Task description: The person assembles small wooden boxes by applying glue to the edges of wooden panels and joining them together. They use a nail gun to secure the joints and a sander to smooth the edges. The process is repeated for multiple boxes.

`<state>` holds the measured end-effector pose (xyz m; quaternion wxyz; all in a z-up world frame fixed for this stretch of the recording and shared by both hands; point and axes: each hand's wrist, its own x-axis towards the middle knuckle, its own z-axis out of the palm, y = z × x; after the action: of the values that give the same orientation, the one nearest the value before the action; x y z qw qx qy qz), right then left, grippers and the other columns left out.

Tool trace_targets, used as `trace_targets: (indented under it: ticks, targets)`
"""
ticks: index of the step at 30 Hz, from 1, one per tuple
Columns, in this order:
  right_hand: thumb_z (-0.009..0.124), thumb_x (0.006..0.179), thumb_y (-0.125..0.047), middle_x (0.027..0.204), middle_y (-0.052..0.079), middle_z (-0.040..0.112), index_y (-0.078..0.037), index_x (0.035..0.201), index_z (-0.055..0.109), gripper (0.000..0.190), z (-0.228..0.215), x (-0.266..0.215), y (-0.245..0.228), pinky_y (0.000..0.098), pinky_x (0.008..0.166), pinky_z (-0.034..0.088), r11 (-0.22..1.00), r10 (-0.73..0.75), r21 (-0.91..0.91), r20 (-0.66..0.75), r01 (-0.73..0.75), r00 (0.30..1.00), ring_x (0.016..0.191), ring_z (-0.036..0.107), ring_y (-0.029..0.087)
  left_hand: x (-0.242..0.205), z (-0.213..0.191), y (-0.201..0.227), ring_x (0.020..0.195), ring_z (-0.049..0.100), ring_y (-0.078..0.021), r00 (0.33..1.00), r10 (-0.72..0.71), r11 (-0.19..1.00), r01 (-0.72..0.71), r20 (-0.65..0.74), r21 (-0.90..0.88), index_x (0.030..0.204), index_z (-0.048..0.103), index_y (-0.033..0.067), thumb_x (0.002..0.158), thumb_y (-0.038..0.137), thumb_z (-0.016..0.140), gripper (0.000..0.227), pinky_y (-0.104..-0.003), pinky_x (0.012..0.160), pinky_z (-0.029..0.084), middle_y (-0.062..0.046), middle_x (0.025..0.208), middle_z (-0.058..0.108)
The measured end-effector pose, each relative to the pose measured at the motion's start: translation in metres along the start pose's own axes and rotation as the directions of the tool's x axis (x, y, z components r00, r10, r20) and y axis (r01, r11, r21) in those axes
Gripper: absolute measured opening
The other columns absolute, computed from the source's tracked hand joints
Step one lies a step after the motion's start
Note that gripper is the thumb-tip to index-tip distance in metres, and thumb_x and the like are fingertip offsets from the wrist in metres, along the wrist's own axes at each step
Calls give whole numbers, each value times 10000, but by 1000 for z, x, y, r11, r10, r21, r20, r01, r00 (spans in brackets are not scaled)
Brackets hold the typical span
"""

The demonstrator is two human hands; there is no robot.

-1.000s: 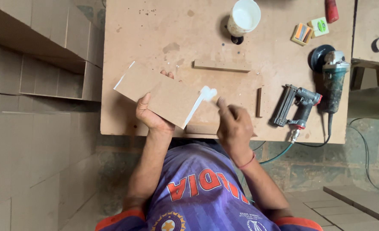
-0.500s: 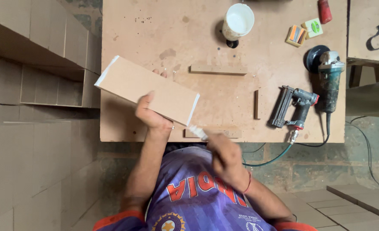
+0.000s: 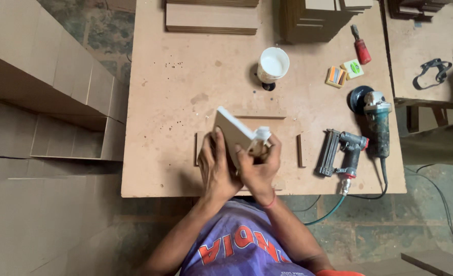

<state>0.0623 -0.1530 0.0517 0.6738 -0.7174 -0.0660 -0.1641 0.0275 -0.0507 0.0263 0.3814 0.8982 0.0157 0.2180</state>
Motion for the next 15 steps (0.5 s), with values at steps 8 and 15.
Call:
trace_targets:
  ticks: [8,15]
  targets:
    - [735,923,-83,873,29,683,-4,1283,527,423,-38,48,7,208,590,503,892,404,114,233,-438,884,700,620,49,-12,-26,-67,1033,675,-154,620,-77,304,760,781,-574,1403,596,-96,1020,303,694,562,-334,905,551,-153,1189,715]
    - [543,1071,-146,942,44,766,-30,1394,608,349,-58,43,9,199,563,464,932,362,-152,300,-330,883,633,532,48,-38,-6,-98,1134,658,-220,540,-482,-245,673,690,-698,1304,611,-20,966,191,684,405,-386,998,516,-103,1211,703]
